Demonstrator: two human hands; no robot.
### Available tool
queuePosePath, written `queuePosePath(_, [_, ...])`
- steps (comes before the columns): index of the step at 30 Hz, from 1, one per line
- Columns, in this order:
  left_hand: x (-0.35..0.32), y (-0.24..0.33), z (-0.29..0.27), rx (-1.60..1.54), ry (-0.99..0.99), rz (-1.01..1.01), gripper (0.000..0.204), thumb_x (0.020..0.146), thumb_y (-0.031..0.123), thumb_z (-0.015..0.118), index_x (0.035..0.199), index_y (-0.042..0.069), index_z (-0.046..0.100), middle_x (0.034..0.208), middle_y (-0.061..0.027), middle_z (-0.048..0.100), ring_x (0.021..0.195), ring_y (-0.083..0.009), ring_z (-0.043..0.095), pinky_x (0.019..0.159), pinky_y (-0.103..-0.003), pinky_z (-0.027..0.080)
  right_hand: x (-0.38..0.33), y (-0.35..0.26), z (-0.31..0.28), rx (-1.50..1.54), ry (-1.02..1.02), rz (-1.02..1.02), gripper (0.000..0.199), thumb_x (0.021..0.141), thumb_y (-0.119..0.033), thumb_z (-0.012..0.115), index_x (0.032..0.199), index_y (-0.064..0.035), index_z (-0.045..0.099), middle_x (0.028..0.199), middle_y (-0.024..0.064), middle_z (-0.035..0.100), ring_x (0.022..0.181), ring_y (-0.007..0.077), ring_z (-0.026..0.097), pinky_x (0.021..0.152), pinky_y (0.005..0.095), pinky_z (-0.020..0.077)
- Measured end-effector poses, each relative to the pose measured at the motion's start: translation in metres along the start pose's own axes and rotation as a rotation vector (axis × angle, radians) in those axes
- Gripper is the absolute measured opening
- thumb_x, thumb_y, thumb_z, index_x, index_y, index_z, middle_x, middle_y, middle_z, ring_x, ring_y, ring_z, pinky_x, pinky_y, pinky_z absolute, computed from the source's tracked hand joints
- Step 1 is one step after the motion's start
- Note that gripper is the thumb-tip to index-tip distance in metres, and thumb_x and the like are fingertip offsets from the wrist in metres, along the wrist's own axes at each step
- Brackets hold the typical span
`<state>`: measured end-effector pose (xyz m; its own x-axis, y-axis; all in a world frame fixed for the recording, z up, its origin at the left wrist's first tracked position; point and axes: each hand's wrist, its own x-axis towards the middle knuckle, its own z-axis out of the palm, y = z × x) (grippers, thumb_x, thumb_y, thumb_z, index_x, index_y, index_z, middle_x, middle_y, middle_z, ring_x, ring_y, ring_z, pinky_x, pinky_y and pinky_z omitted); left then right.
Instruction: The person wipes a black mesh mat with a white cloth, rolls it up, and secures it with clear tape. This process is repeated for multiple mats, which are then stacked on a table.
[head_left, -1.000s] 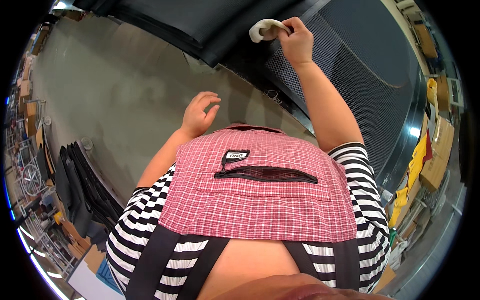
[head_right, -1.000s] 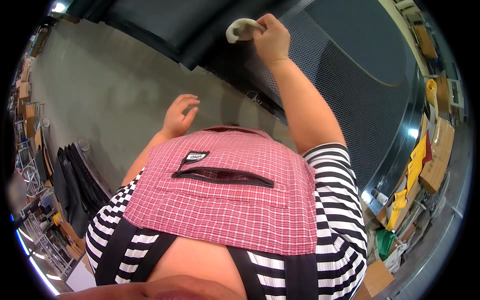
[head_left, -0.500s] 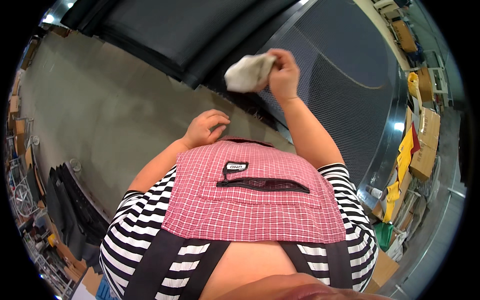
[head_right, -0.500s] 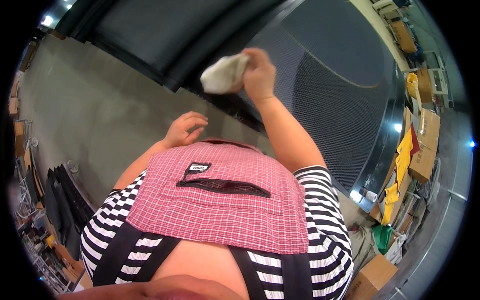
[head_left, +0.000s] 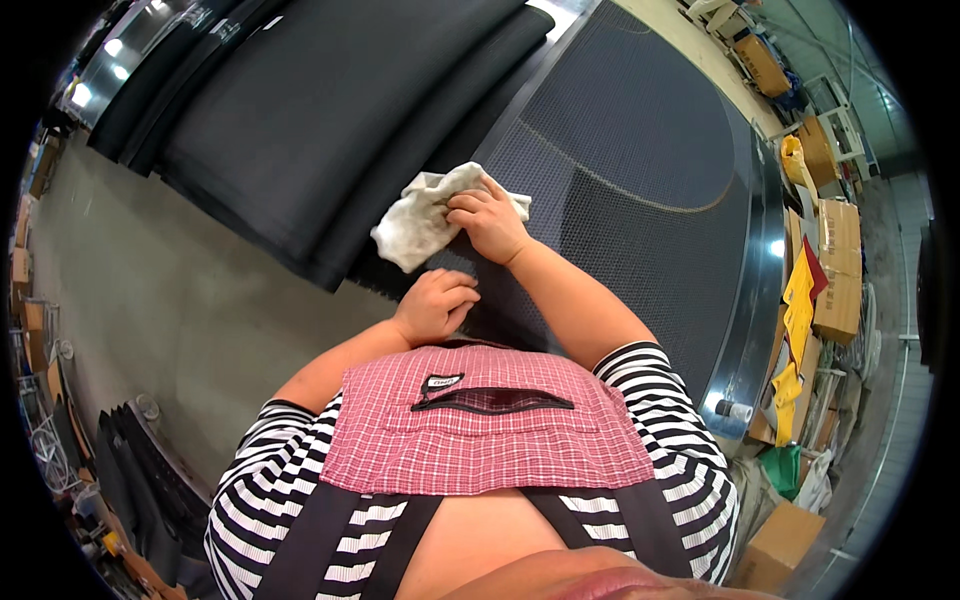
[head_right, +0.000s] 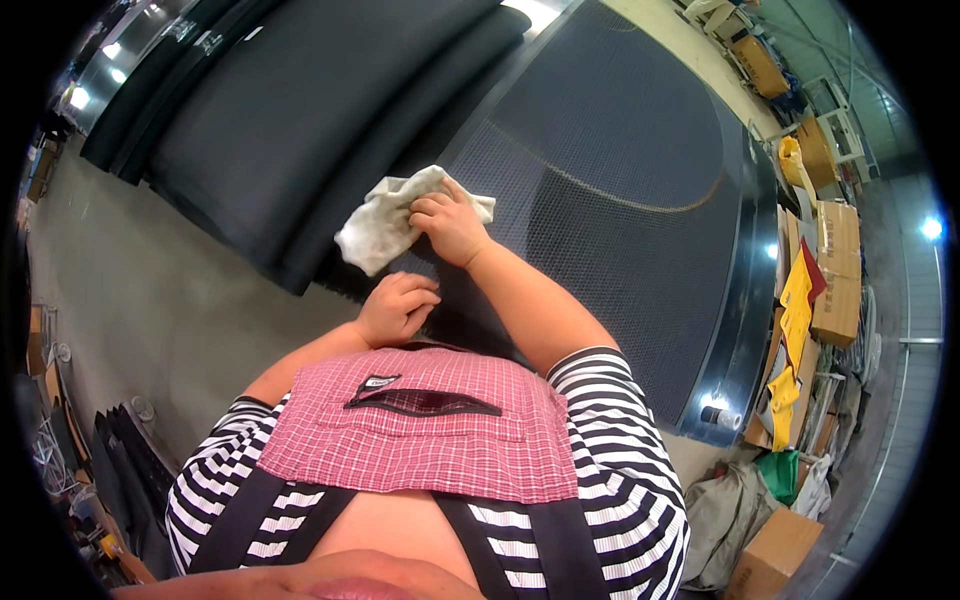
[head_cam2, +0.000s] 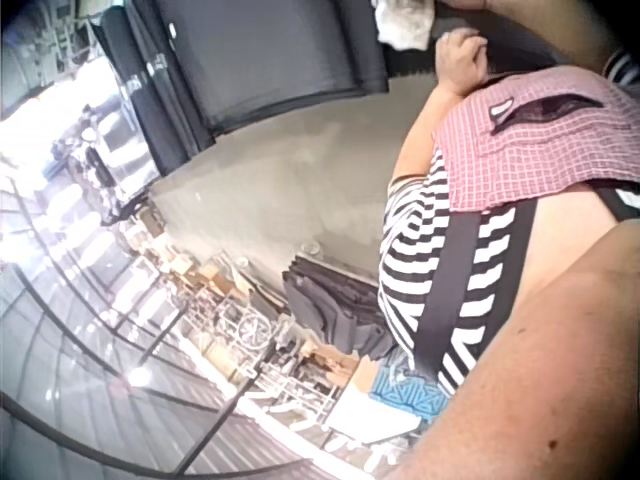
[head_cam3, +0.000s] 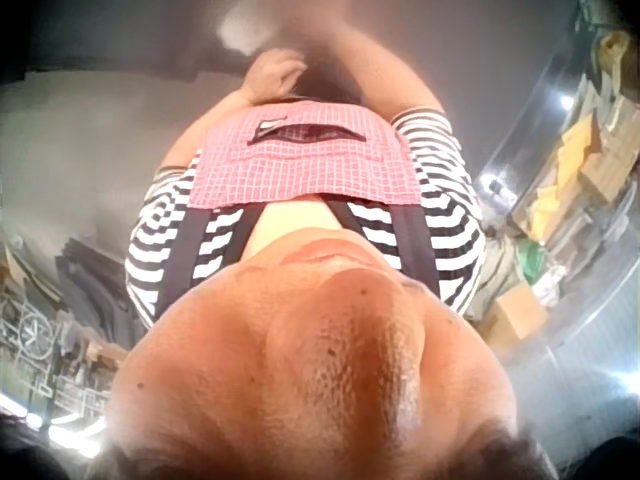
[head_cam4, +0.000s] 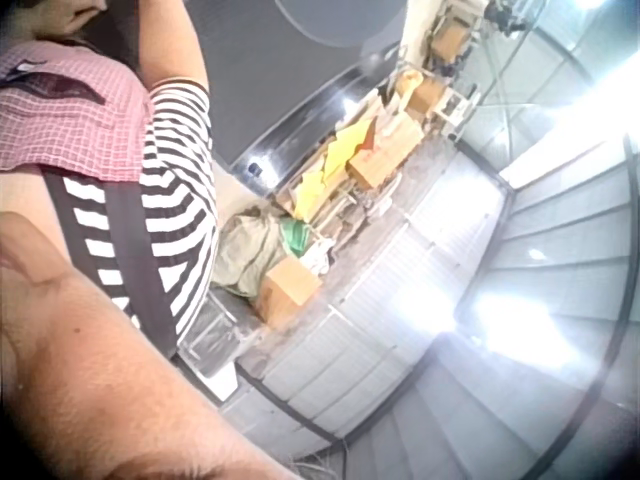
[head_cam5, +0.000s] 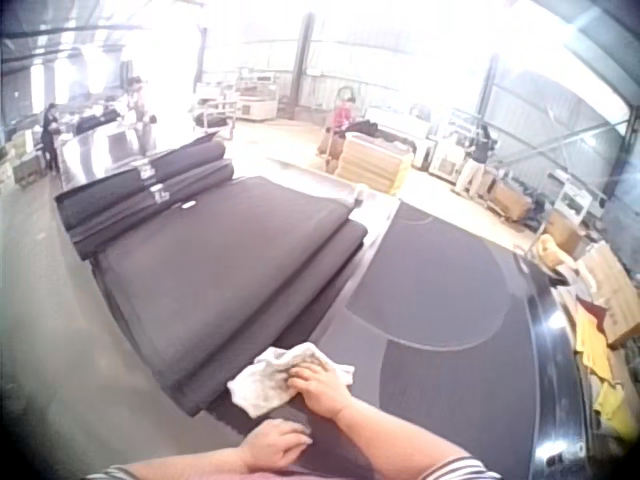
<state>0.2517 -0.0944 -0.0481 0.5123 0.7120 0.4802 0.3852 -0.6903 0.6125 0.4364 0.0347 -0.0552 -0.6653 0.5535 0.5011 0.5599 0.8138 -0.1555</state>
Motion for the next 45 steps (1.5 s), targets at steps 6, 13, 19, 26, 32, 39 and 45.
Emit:
queuePosePath(6, [-0.064,0.068,-0.075,0.277,0.013,0.002,0.014,0.082,0.012,0.075,0.096,0.012,0.074,0.108,0.0017,0.07,0.085,-0.0185,0.062,0.076,-0.033,0.049,0.083,-0.005,-0.069,-0.16,-0.221,-0.334,0.016,0.08,-0.021,0.071,0.095,-0.0172,0.075,0.106,-0.0005,0.064,0.109,0.022,0.062,0.1,0.0389,0.0497])
queuePosePath(13, [-0.097,0.129,-0.163,0.36,-0.039,-0.027,0.02,0.083,0.018,0.076,0.103,0.016,0.073,0.119,0.0016,0.068,0.087,-0.0144,0.064,0.076,-0.032,0.05,0.217,0.105,-0.188,-0.541,-0.228,0.064,0.012,0.083,-0.015,0.071,0.092,-0.0087,0.076,0.109,0.0077,0.07,0.108,0.0267,0.066,0.092,0.0371,0.0584])
queuePosePath(19, [-0.101,0.22,-0.227,0.524,-0.034,-0.103,0.031,0.083,0.024,0.08,0.113,0.021,0.071,0.134,-0.0027,0.061,0.086,-0.0185,0.062,0.078,-0.034,0.052,0.294,0.195,-0.33,-0.811,0.069,0.447,0.025,0.097,-0.019,0.054,0.098,-0.0084,0.076,0.112,0.0114,0.073,0.105,0.0325,0.07,0.09,0.0422,0.0604])
queuePosePath(26, [-0.103,0.221,-0.224,0.562,0.028,-0.106,0.033,0.079,0.019,0.079,0.11,0.021,0.071,0.131,-0.0018,0.063,0.085,-0.0187,0.062,0.077,-0.034,0.052,0.279,0.154,-0.302,-0.616,0.091,0.557,0.029,0.091,-0.016,0.055,0.109,-0.0147,0.078,0.108,0.0117,0.075,0.11,0.0326,0.07,0.093,0.0472,0.0566])
queuePosePath(32, [-0.094,0.186,-0.195,0.458,0.081,-0.103,0.03,0.079,0.013,0.075,0.109,0.014,0.071,0.129,-0.0057,0.064,0.085,-0.0219,0.062,0.078,-0.034,0.053,0.194,0.007,-0.164,-0.184,0.309,0.251,0.022,0.08,-0.007,0.06,0.088,-0.0139,0.079,0.09,0.0112,0.07,0.085,0.0335,0.068,0.077,0.0465,0.0557])
queuePosePath(39, [-0.077,0.102,-0.124,0.378,0.1,-0.018,0.026,0.08,0.01,0.073,0.106,0.011,0.073,0.126,-0.0126,0.066,0.097,-0.0329,0.065,0.086,-0.043,0.052,0.072,-0.174,-0.084,0.612,0.151,0.301,0.023,0.072,0.001,0.062,0.089,-0.0084,0.075,0.093,0.0162,0.072,0.094,0.0373,0.069,0.086,0.047,0.0534])
queuePosePath(45, [-0.057,0.082,-0.069,0.43,0.071,0.08,0.022,0.084,0.009,0.07,0.106,0.008,0.072,0.126,-0.0166,0.066,0.102,-0.0367,0.063,0.091,-0.046,0.048,-0.068,-0.147,-0.159,1.27,0.752,1.079,0.011,0.096,-0.009,0.065,0.104,-0.0031,0.07,0.097,0.0055,0.072,0.087,0.0131,0.067,0.08,0.0312,0.0555])
